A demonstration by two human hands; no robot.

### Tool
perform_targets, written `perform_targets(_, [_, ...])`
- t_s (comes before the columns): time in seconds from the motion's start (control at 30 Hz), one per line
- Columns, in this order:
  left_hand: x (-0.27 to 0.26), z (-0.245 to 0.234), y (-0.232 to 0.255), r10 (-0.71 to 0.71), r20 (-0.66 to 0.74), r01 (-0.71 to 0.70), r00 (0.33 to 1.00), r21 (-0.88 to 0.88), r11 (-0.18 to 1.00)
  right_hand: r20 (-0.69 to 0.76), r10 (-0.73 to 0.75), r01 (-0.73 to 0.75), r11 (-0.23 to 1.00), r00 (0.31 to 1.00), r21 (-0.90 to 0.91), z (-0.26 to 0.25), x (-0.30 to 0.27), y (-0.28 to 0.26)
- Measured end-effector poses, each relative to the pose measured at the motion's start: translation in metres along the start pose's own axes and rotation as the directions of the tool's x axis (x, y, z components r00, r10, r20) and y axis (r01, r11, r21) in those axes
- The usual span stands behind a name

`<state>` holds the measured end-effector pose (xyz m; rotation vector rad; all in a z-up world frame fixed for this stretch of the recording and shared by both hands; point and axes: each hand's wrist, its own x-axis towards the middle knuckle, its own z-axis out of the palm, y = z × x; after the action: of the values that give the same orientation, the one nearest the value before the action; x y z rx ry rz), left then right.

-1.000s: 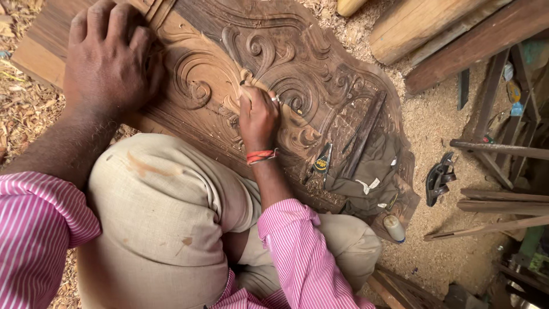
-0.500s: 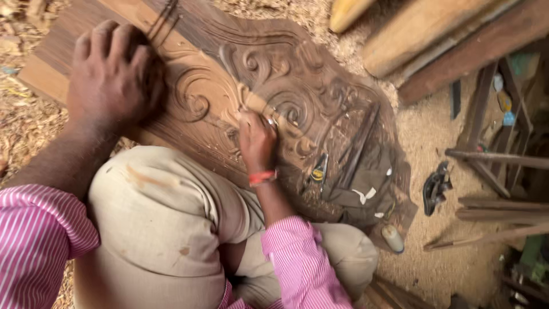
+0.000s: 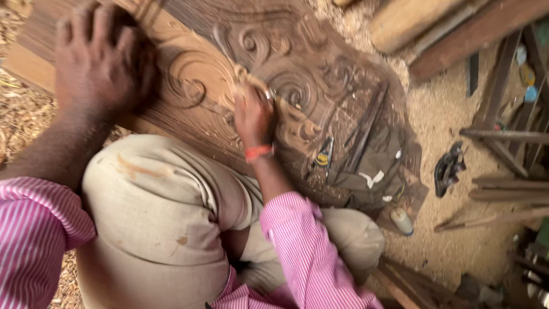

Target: The person sits on the floor and carves a decorative floral pattern into a wooden panel using a chisel and a mallet. They repeatedly strike the chisel to shape the wood and occasionally wipe away sawdust with their hand.

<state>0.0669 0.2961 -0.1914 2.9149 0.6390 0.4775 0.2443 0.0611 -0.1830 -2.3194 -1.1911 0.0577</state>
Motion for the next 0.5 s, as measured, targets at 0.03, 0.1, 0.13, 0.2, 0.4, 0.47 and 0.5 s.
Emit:
perform_targets(0.03, [0.003, 0.001, -0.002, 0.001, -0.006, -0.001, 1.000, 0.020, 1.000, -0.021, -0.027, 0.026, 0.999, 0.999, -0.019, 0.000, 0.003, -0.001])
perform_targets(0.1, [0.001, -0.003, 0.000, 0.005, 0.012, -0.005, 1.000, 0.022, 1.000, -0.059, -0.082, 0.079, 0.995, 0.995, -0.057, 0.000, 0.009, -0.003])
perform_targets(0.13, [0.000, -0.004, 0.000, 0.005, 0.023, -0.005, 1.000, 0.016, 1.000, -0.055, -0.048, 0.046, 0.998, 0.997, -0.034, -0.002, 0.004, -0.007])
perform_targets(0.2, [0.006, -0.003, -0.004, -0.012, 0.023, 0.011, 1.000, 0.003, 1.000, -0.044, -0.005, 0.005, 1.000, 0.999, 0.013, -0.005, -0.002, -0.010])
perform_targets(0.4, [0.002, -0.003, -0.002, -0.015, 0.055, 0.018, 0.998, -0.060, 0.998, -0.084, 0.013, -0.015, 1.000, 0.996, -0.019, 0.010, 0.012, -0.005])
perform_targets(0.47, [0.010, -0.006, -0.005, -0.009, 0.063, 0.008, 0.998, 0.022, 1.000, -0.079, 0.083, -0.080, 0.996, 0.993, 0.040, 0.008, 0.012, -0.010])
perform_targets(0.5, [0.013, -0.004, -0.005, -0.009, 0.069, 0.003, 0.998, 0.085, 0.996, -0.070, 0.112, -0.107, 0.992, 0.991, 0.066, 0.007, 0.011, -0.011])
